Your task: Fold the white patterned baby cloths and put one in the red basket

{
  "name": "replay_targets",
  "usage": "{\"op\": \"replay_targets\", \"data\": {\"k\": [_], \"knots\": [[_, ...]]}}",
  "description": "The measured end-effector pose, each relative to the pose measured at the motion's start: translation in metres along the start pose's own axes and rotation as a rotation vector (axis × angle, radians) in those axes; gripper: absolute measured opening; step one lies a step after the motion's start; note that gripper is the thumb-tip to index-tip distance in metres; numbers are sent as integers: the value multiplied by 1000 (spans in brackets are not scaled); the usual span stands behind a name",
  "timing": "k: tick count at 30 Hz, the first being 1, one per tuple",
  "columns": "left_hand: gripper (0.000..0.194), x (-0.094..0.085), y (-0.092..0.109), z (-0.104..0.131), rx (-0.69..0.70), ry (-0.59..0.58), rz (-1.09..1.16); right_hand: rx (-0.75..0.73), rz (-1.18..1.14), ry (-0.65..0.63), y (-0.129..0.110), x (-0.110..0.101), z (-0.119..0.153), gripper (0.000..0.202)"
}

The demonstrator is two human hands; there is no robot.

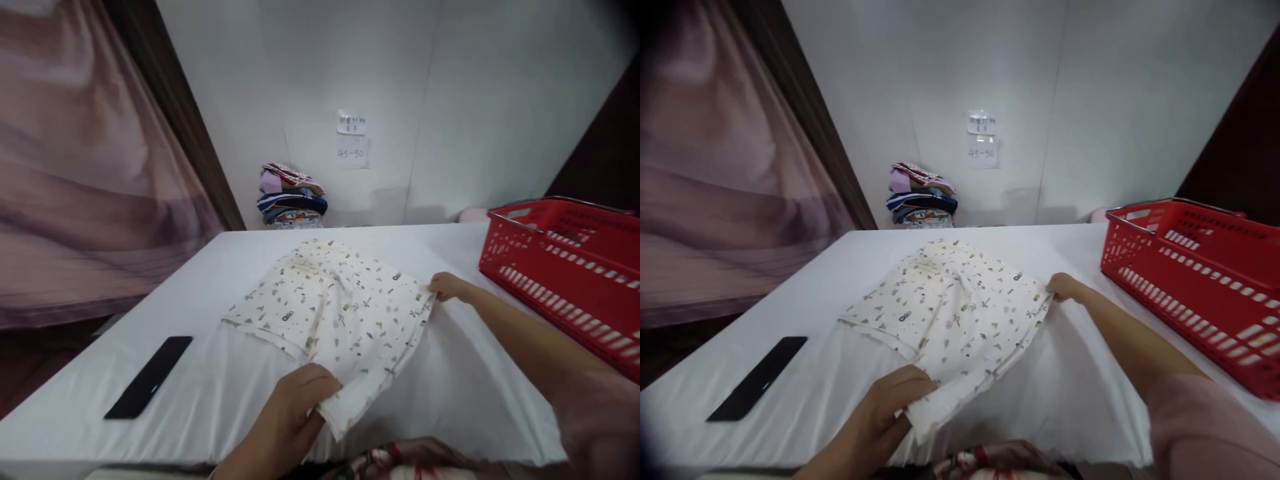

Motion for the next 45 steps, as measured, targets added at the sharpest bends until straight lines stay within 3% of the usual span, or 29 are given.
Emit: {"op": "replay_targets", "data": {"k": [3, 5, 7, 10, 13, 15, 17, 19, 21, 23, 25, 28, 30, 32, 33, 35, 38, 39, 41, 43, 45], "knots": [[23, -45, -1, 11, -10, 184, -15, -56, -326, 88, 6, -33, 26, 12], [20, -75, 2, 23, -52, 326, -26, -81, -941, 212, 16, -58, 52, 19], [20, -101, 6, 35, -109, 481, -10, -119, -1247, 351, 24, -77, 83, 28], [22, -124, 7, 44, -232, 635, 50, -92, -1267, 412, 27, -84, 120, 26], [21, -132, -1, 33, -291, 627, 74, -46, -1198, 434, 28, -83, 137, 17], [23, -139, -14, 18, -290, 595, 43, -95, -1245, 537, 29, -89, 137, 10], [24, -151, -36, -3, -325, 602, -6, -90, -1285, 541, 26, -87, 121, 7], [24, -167, -64, -34, -386, 641, -41, -1, -1299, 401, 16, -78, 88, 9], [25, -183, -91, -79, -435, 617, -76, 60, -1331, 282, -3, -79, 47, 11], [30, -205, -111, -133, -473, 611, -107, 38, -1349, 373, -25, -111, 7, 12], [40, -237, -116, -187, -486, 662, -132, -38, -1373, 523, -49, -164, -27, 12], [59, -298, -83, -254, -322, 804, -209, -224, -1403, 795, -79, -260, -50, 19], [51, -335, -53, -277, -222, 928, -236, -547, -1358, 992, -95, -320, -39, 31], [49, -358, -32, -286, -147, 983, -230, -749, -1313, 1045, -102, -352, -24, 40], [47, -363, -29, -285, -137, 979, -211, -797, -1303, 1039, -101, -357, -16, 40], [41, -359, -36, -274, -141, 943, -146, -796, -1305, 1008, -92, -348, -2, 32], [27, -319, -74, -236, -175, 818, -63, -669, -1314, 936, -65, -290, 15, 14], [25, -298, -93, -220, -232, 747, -71, -607, -1324, 922, -52, -261, 20, 12], [36, -243, -131, -185, -293, 514, -107, -418, -1309, 765, -26, -188, 22, 10], [38, -188, -176, -138, -464, 410, -49, -183, -1322, 648, 7, -107, 27, 12], [44, -133, -214, -92, -625, 275, -2, 19, -1314, 430, 31, -27, 33, 10]]}}
Point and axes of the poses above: each hand's wrist, its own z-axis away from the middle knuckle, its own x-axis out of the palm, y = z × x, the point moved 7 cm from there along -z, towards the middle knuckle, and after that the axes turned 2 degrees about -x, right-handed, at the moved point
